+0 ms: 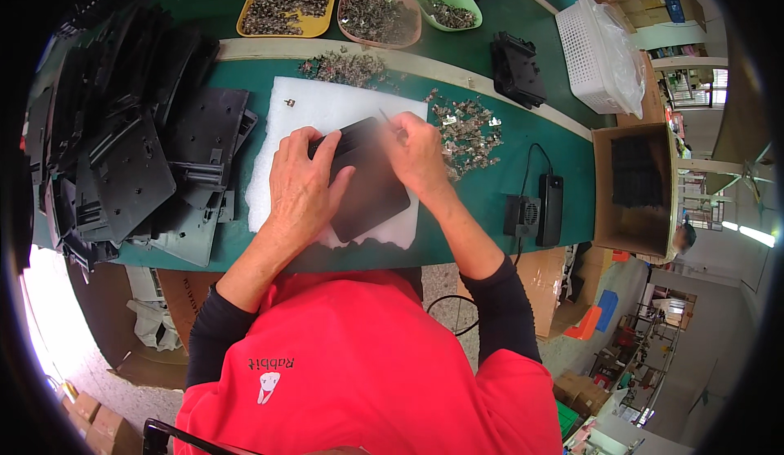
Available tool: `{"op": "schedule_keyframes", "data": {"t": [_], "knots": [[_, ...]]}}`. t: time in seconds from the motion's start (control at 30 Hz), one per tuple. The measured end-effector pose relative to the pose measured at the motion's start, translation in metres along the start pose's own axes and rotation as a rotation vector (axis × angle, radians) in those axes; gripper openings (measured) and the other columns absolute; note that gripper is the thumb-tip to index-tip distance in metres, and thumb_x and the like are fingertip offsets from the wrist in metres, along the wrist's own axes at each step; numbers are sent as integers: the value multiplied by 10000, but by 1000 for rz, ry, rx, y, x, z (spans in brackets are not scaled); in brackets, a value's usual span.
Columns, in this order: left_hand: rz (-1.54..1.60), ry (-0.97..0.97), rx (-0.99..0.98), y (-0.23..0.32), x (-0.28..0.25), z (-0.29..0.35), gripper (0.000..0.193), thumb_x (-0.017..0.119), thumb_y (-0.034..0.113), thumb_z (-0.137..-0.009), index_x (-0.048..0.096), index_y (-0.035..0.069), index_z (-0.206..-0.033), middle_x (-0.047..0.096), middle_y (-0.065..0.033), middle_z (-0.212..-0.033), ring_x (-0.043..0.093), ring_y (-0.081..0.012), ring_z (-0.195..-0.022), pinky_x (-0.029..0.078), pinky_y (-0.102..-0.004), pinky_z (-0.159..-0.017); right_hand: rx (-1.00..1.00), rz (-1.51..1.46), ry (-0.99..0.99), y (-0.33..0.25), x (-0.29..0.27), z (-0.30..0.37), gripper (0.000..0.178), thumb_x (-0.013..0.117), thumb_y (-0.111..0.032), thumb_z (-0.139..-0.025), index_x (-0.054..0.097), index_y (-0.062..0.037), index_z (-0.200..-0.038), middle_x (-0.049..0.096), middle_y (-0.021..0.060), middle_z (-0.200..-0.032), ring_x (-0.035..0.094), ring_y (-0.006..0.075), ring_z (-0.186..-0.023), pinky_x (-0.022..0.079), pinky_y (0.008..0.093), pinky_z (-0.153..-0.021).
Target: The person assembles a black rectangular electronic device by inserting small metal components into slots on its surface. They repeatedly pick up components from a pile on the table and place them into the device, occasionally flipping the device over to access different sides. The person works at a green table with multiple trays of parts and stacks of similar devices nearby.
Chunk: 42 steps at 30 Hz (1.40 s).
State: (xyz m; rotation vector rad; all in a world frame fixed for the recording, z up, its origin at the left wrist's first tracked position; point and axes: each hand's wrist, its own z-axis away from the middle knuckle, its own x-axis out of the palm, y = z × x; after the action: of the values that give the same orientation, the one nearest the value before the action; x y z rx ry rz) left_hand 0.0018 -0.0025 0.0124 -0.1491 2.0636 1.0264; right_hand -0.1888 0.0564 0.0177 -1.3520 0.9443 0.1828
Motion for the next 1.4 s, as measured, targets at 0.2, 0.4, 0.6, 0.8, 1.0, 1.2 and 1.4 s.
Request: {"op": "schedule_keyframes", "data": {"t": [0.2,0.4,0.6,0.8,1.0,1.2,1.4], "knots": [[2,-4,-2,0,0,0,499,778,174,-748,614,18,-1193,532,-157,-1123,527,-326,-1022,449,-416,-865,-14,40,72,0,6,5,175,633,-150,-903,636,10,-833,591,13,-601,516,49,-555,421,251,-522],[6,-11,10,-1,0,-1,491,773,173,-754,615,17,-1192,530,-161,-1125,526,-328,-1025,446,-418,-866,-201,291,-137,-12,-16,-14,129,641,-104,-845,631,22,-818,649,129,-664,620,239,-549,475,340,-536],[-25,-17,-10,0,0,1,489,770,181,-758,618,18,-1192,530,-161,-1129,522,-327,-1034,442,-420,-861,-496,500,-294,-7,-16,-38,108,628,-62,-799,593,39,-780,639,176,-683,614,311,-519,482,363,-516],[-4,-32,-18,1,0,0,491,774,183,-748,620,19,-1186,531,-162,-1138,522,-327,-1040,440,-420,-865,-103,134,-343,-13,-24,-25,89,577,-39,-837,569,24,-774,598,78,-592,609,145,-492,482,299,-504],[1,-38,-24,0,0,0,490,775,181,-742,617,19,-1177,529,-165,-1140,521,-331,-1042,439,-424,-865,-91,112,-260,-3,-16,-18,97,576,-63,-874,569,7,-807,589,49,-576,589,114,-482,468,272,-472],[-7,-28,-15,0,0,-1,489,774,178,-741,616,21,-1176,528,-165,-1140,520,-332,-1040,438,-421,-862,-170,143,-246,-1,-14,-20,123,600,-84,-888,568,0,-804,588,57,-575,580,118,-469,458,280,-451],[-5,-18,-15,-1,0,1,495,776,175,-739,613,23,-1182,527,-164,-1135,522,-331,-1029,438,-421,-857,-139,242,-158,-1,-4,-15,166,638,-98,-897,546,2,-802,598,60,-605,575,116,-455,442,274,-432]]}}
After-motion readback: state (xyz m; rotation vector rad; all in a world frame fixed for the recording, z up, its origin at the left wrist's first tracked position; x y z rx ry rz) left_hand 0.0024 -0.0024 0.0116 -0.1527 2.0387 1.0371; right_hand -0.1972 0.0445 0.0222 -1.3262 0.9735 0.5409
